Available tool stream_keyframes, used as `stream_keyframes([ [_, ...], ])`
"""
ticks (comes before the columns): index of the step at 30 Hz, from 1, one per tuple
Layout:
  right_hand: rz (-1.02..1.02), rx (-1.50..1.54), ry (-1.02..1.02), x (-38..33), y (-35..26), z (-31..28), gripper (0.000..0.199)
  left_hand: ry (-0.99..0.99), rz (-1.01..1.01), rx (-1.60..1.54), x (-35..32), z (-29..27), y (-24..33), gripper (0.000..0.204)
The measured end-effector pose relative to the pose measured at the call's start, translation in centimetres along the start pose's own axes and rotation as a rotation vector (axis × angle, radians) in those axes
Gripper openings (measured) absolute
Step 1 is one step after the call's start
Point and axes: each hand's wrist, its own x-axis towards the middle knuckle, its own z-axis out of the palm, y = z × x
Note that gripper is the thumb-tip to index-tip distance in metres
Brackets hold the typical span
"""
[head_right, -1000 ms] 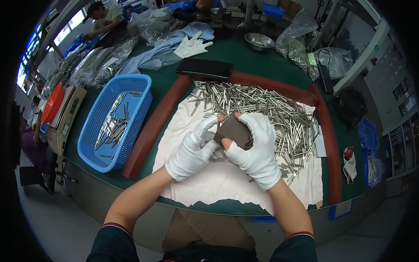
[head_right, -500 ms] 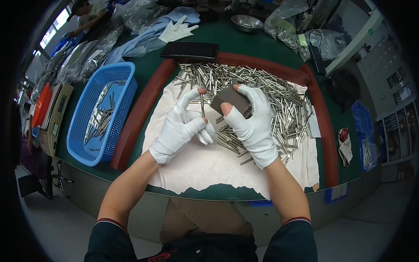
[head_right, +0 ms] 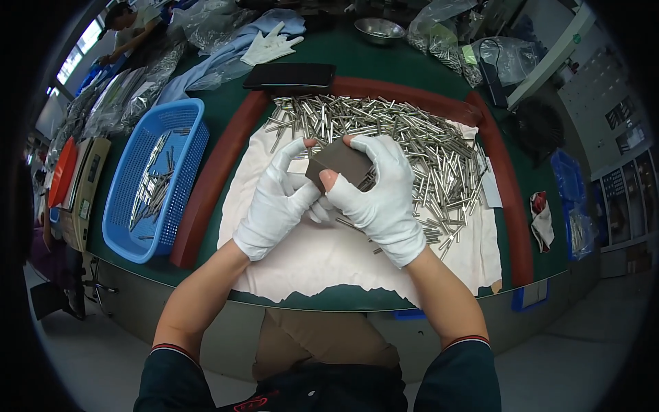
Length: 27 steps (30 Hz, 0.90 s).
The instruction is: Manually inspecting small metal pins and using an abrasive block to clean or finish them on a workbench.
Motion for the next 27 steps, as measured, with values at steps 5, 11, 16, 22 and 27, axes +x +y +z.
stream_keyframes([
  [5,0.086,-0.122,0.022,0.1,0.6,0.2,0.048,0.016,-0.026,-0.032,-0.2,0.2,0.3,0.055],
  [11,-0.009,-0.092,0.010,-0.5,-0.4,0.7,0.047,0.065,0.080,0.084,-0.1,0.4,0.0,0.055],
  [16,0.079,-0.018,0.030,-0.2,0.0,0.3,0.047,0.051,-0.065,-0.093,0.1,0.3,-0.2,0.054],
  [22,0.070,-0.191,0.063,0.1,0.4,0.5,0.048,0.030,0.007,-0.060,-0.3,0.2,0.4,0.056],
  [27,0.025,0.036,-0.015,-0.3,-0.5,0.5,0.051,0.051,0.084,0.023,-0.1,0.6,0.0,0.055],
])
